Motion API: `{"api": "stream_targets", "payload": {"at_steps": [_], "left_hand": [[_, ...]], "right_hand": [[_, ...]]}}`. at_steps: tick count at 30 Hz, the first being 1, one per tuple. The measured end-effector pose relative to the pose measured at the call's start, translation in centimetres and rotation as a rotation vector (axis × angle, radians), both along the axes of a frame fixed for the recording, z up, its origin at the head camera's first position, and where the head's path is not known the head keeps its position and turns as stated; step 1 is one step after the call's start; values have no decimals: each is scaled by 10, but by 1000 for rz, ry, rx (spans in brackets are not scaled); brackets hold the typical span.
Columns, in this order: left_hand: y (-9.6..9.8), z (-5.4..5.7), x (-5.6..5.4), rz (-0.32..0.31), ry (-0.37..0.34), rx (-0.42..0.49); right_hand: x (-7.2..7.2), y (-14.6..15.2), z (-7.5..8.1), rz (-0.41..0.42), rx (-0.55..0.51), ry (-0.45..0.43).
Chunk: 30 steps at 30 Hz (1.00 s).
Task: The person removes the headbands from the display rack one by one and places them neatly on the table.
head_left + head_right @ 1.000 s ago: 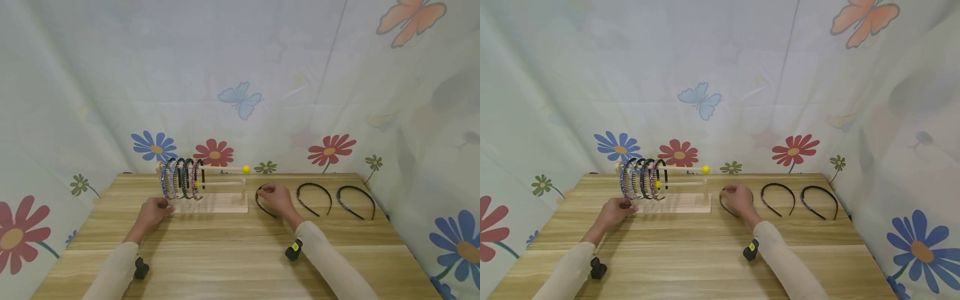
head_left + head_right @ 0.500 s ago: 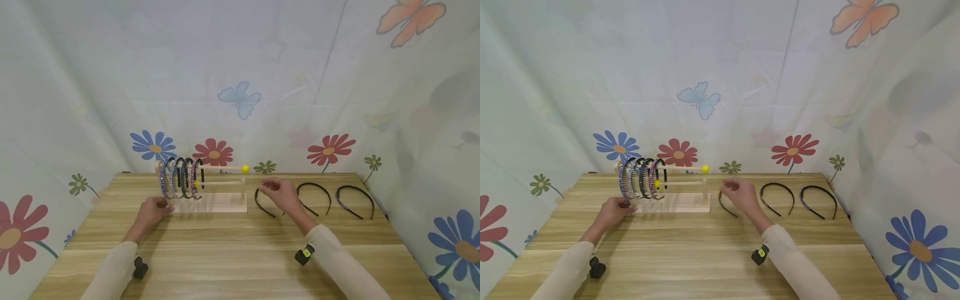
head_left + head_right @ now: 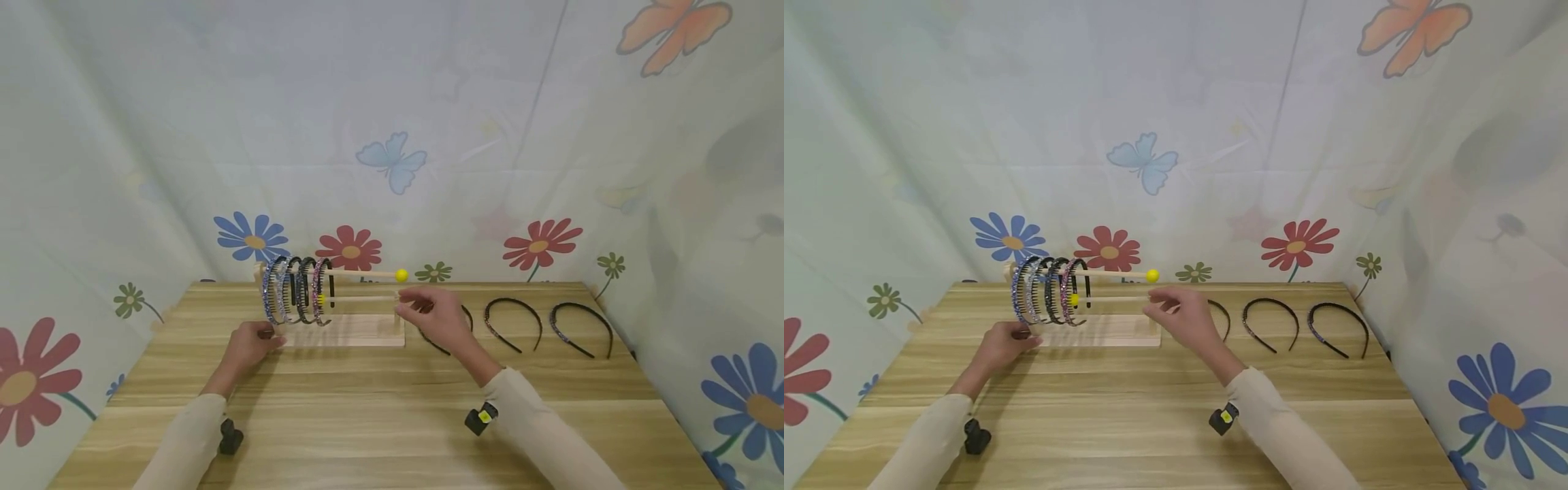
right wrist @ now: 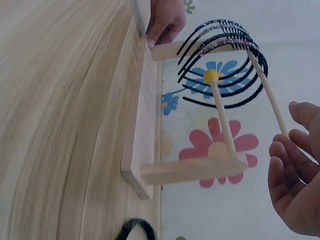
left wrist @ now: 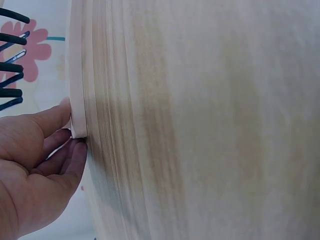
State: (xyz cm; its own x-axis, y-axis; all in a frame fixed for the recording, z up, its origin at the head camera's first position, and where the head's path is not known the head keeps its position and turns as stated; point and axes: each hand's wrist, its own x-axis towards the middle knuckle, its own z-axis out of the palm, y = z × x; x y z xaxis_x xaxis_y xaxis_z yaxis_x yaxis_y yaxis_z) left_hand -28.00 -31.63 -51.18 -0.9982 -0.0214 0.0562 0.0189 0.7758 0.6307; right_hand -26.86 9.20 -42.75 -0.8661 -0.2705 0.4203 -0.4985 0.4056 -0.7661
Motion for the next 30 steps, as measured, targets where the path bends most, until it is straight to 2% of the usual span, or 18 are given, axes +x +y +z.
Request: {"api": "stream_targets", "payload": {"at_steps": [14, 22, 30], "left_hand": [[2, 3, 2, 1, 10, -3], [1, 1, 2, 11, -3, -10], [1, 1, 0, 0, 27, -9]], "right_hand": [[-3, -65, -3, 105, -25, -66], [-5, -98, -9, 184, -70, -101], [-7, -119, -17, 177, -120, -123]]}}
